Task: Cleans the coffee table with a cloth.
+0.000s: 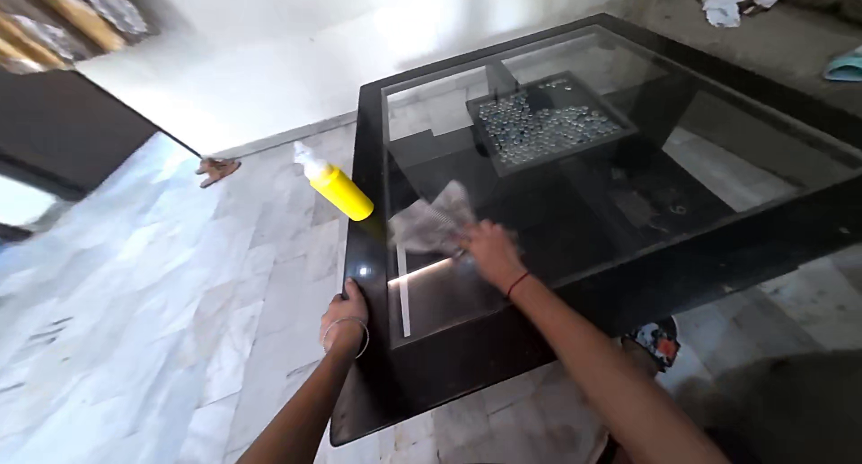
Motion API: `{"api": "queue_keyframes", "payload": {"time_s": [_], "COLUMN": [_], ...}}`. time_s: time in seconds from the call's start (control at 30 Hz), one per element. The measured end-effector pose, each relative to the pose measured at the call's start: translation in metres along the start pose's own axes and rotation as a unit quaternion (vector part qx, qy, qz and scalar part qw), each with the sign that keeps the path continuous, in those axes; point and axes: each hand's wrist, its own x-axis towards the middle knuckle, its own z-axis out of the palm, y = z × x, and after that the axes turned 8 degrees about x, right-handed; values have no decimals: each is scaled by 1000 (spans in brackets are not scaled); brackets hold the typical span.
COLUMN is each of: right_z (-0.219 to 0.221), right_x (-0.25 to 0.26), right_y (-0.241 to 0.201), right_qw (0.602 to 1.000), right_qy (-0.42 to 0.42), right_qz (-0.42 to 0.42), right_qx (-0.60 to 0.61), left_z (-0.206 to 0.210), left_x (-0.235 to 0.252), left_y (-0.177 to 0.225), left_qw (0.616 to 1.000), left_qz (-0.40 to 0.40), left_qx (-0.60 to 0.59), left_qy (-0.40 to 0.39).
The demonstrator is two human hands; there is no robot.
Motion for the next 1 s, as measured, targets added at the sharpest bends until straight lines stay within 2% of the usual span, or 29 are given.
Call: {"api": "queue_keyframes", "payload": {"time_s": [0.1,0.2,0.27,0.37,0.47,0.53,0.6,0.7,0.83,0.9,1.0], "right_z": [-54,-102,-120,-134,-140,-129,-105,-60,11,33,31], "right_x": [-24,-83,-124,-160,-144,-120,-94,-60,-63,-69,-70], "right_y": [86,160,196,215,192,161,121,38,-75,-103,-102], "right_qw": [980,921,883,846,832,856,895,947,984,983,987], "right_qy": [100,197,245,279,255,217,180,70,-64,-115,-123], "right_qz": [171,333,396,451,493,469,406,300,94,5,-10], "right_qx": [-24,-38,-60,-54,0,20,44,89,139,144,107], "left_z": [0,-1,0,0,-1,-2,-1,0,-2,-7,-7], "left_x": [0,2,3,2,-2,-2,-1,-1,-7,-10,-13], "left_y": [-1,-2,-3,-3,-1,-2,-2,-2,-2,-2,-1], "left_qw": [1000,1000,1000,1000,1000,1000,1000,1000,1000,999,999], "left_qz": [3,5,2,-2,-5,-6,-6,-1,7,26,18], "left_qx": [-3,-13,-10,-12,-17,-18,-13,-9,-5,27,9], "left_qy": [-1,-1,-3,-2,-5,-5,-3,-2,-8,-21,-25]}}
